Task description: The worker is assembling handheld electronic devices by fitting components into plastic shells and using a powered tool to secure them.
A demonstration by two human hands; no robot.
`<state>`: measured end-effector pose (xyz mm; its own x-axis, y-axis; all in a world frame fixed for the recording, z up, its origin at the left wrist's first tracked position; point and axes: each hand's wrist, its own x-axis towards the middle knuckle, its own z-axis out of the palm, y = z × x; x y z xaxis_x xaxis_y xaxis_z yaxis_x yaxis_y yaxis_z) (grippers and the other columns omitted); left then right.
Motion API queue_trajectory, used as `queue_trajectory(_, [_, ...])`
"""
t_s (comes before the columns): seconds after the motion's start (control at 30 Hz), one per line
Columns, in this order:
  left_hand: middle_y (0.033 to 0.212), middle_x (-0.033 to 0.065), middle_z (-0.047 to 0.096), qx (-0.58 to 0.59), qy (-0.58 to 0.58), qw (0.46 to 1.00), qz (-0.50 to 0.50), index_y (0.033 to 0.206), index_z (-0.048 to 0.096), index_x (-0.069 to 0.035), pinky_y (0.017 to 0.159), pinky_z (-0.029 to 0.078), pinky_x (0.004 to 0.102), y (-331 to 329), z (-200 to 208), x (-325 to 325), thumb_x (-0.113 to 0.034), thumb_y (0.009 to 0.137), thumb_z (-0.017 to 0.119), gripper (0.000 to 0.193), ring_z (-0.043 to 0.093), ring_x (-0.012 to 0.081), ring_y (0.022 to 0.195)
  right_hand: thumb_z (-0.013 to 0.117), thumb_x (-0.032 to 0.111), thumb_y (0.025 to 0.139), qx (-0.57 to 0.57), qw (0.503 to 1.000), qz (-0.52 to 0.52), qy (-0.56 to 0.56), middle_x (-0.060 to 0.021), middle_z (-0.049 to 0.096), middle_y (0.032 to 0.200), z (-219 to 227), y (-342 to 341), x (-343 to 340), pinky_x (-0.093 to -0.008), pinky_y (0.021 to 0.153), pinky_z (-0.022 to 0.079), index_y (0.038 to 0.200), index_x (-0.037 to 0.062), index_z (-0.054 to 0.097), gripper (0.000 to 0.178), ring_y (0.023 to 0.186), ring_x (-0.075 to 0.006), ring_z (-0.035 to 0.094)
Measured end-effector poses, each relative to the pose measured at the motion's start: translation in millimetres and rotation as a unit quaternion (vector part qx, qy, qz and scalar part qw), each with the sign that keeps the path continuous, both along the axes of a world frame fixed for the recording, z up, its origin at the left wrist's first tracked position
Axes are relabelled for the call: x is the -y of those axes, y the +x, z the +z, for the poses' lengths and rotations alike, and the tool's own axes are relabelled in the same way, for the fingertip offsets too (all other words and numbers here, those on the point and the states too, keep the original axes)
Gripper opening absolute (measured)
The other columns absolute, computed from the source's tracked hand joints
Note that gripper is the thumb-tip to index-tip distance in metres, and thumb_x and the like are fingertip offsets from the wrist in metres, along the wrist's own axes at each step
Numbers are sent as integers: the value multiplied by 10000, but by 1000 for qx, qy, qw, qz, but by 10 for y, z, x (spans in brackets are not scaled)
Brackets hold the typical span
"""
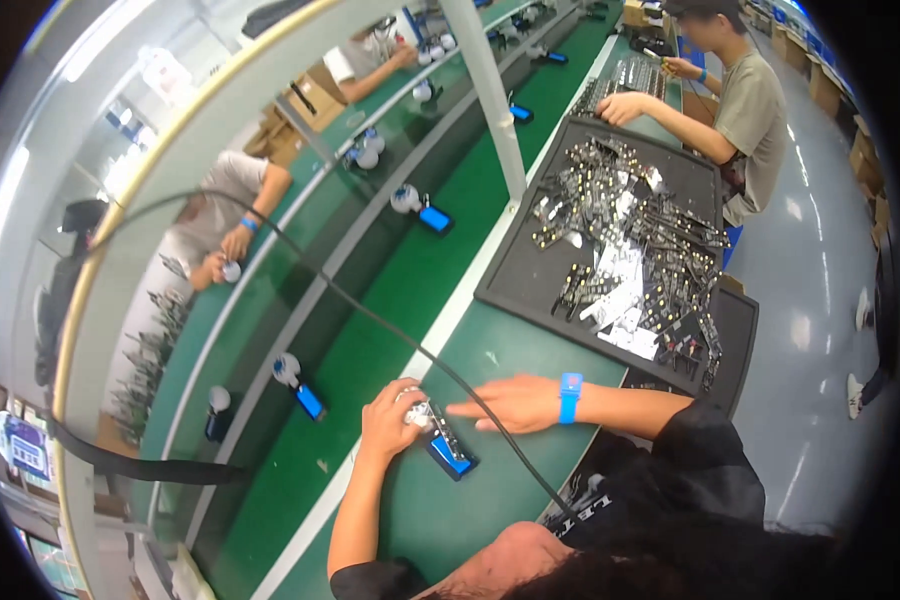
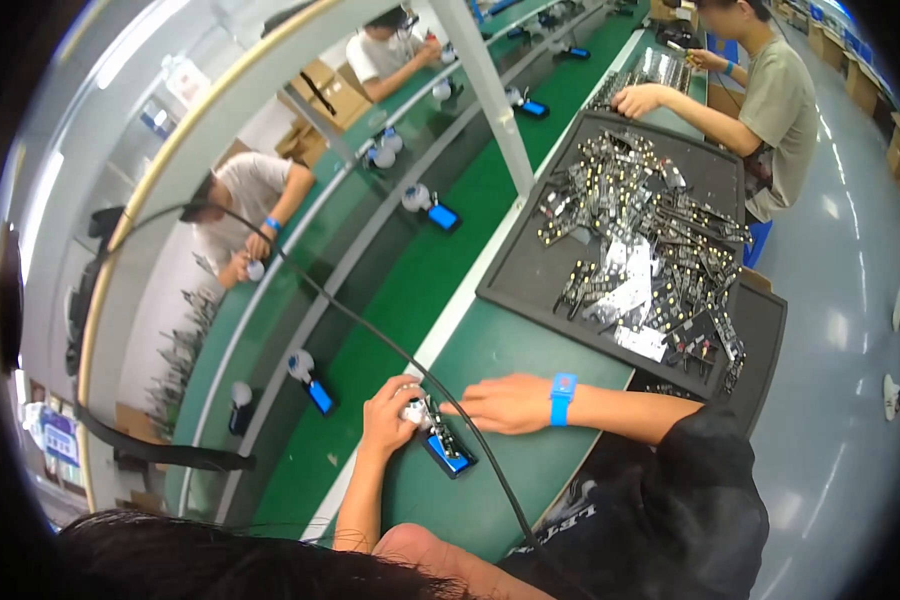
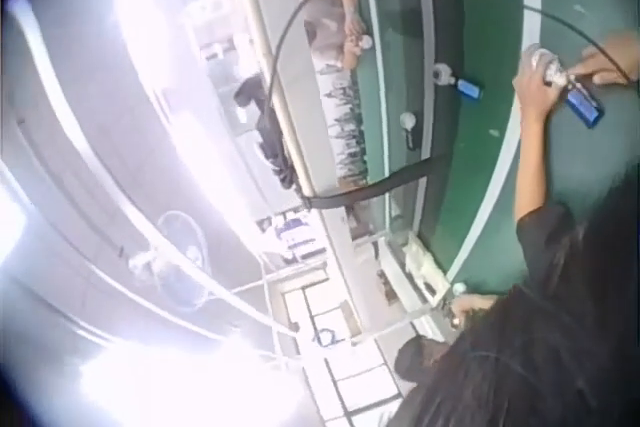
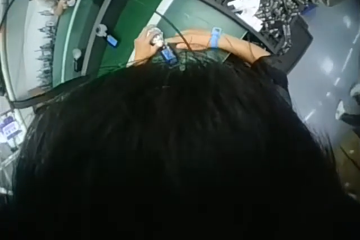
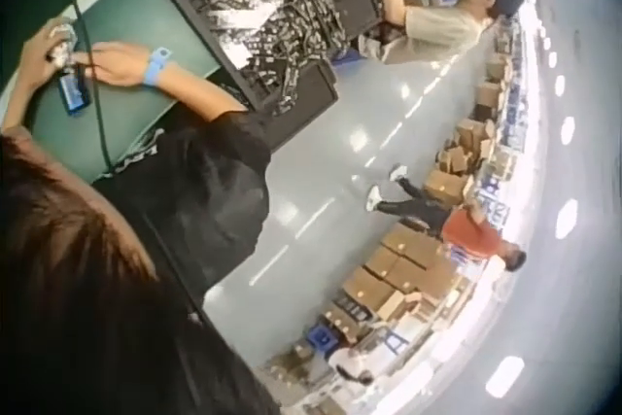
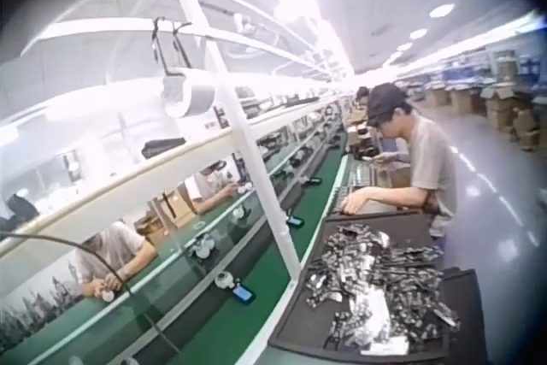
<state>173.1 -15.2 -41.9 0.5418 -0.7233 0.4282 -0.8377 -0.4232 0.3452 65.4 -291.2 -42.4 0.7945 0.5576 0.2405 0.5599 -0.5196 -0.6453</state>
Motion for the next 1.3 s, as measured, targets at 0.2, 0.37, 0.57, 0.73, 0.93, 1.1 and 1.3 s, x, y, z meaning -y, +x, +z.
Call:
queue_trajectory(0.2, [1139, 163, 695, -38, 145, 966, 209, 1045, 723, -89, 810, 552, 449, 1319, -80, -418, -238, 837, 657, 264, 686, 358, 957, 623, 158, 935, 120, 963, -235, -59, -118, 625, 1179, 237, -207, 836, -424, 879, 553, 1390, 108, 555, 463, 1070, -310, 625])
queue_trajectory(0.37, [1072, 202, 690, 33, 62, 884, 463, 1068, 684, -36, 803, 535, 474, 2909, -472, -2351, -334, 940, 593, 337, 665, 399, 969, 642, 123, 905, 153, 948, -269, -73, -108, 623, 1200, 248, -477, 1123, -409, 872, 552, 1305, 73, 605, 405, 1069, -291, 622])
queue_trajectory(0.57, [1058, 246, 702, -25, 88, 851, 516, 1079, 670, 78, 862, 501, 469, 2372, -314, -2895, -400, 934, 654, 500, 652, 437, 1022, 666, 74, 828, 189, 924, -309, -125, -96, 623, 1229, 83, -355, 1361, -424, 903, 540, 1254, 74, 633, 428, 1108, -294, 612])
queue_trajectory(0.73, [1145, 263, 702, -162, -62, 900, 399, 1154, 675, 63, 926, 495, 464, 1352, -569, -2842, -487, 896, 704, 609, 673, 386, 1075, 671, 41, 760, 207, 929, -227, -207, -88, 631, 1248, 169, -3, 1517, -436, 948, 528, 1232, 84, 644, 475, 1172, -307, 589])
queue_trajectory(0.93, [1153, 246, 687, -150, -103, 864, 469, 1237, 592, 28, 946, 502, 427, 972, -729, -2073, -371, 928, 691, 515, 667, 366, 1093, 650, 53, 782, 87, 930, -213, -286, -81, 653, 1103, 134, 168, 1614, -453, 942, 501, 1127, 85, 723, 353, 1138, -299, 596])
queue_trajectory(1.1, [1069, 226, 701, -291, -109, 874, 373, 1170, 648, -14, 853, 523, 408, 313, -519, -1057, -268, 971, 633, 323, 695, 319, 989, 633, 46, 814, 138, 931, -209, -266, -97, 641, 985, 173, 215, 1609, -446, 827, 528, 1143, 61, 706, 338, 971, -315, 636])
queue_trajectory(1.3, [959, 122, 702, -196, -128, 926, 295, 1140, 709, -27, 803, 522, 326, -299, -536, -388, -146, 980, 615, 221, 670, 219, 909, 544, 32, 948, 108, 953, -245, 140, -114, 675, 923, 292, 56, 819, -348, 733, 539, 1242, -13, 642, 313, 808, -222, 668])
